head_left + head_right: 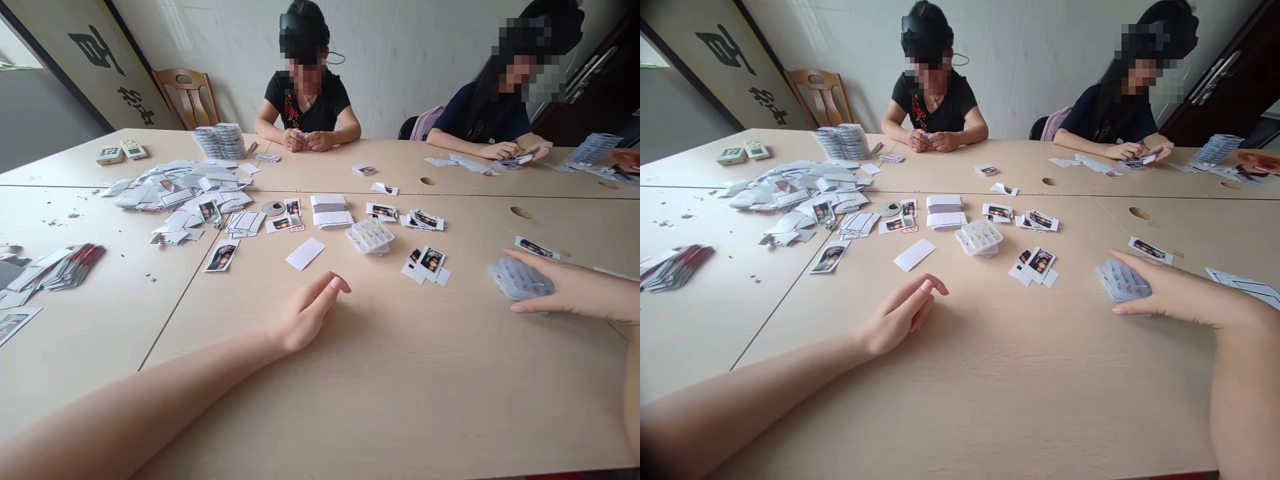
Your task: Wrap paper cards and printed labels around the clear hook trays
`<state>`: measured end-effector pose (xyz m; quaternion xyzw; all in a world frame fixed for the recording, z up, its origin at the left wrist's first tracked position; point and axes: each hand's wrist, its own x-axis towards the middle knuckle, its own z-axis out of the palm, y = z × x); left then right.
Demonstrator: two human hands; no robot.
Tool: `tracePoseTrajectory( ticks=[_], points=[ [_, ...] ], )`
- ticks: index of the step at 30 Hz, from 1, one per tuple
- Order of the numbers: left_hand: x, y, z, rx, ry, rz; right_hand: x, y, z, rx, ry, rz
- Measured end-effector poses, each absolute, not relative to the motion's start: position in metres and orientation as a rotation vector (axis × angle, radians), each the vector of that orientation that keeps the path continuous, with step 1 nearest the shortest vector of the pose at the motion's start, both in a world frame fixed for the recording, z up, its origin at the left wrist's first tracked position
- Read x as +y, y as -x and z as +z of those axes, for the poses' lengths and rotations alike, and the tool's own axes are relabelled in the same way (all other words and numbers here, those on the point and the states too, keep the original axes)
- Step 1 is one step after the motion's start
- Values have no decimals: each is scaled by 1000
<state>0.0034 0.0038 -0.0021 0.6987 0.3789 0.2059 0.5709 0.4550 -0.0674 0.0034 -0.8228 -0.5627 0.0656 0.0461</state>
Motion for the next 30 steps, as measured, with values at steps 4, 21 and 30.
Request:
tracePoseTrajectory(
  ticks=[4,21,30],
  points=[
    [4,-4,0,902,-1645,457,-65,-462,-2,-1782,2543,544],
    [3,-8,2,935,-1841,435,-76,-402,25,-1832,2476,-85],
    [55,26,19,1713,-2300,470,-58,-266,22,-2600,1721,22]
  ],
)
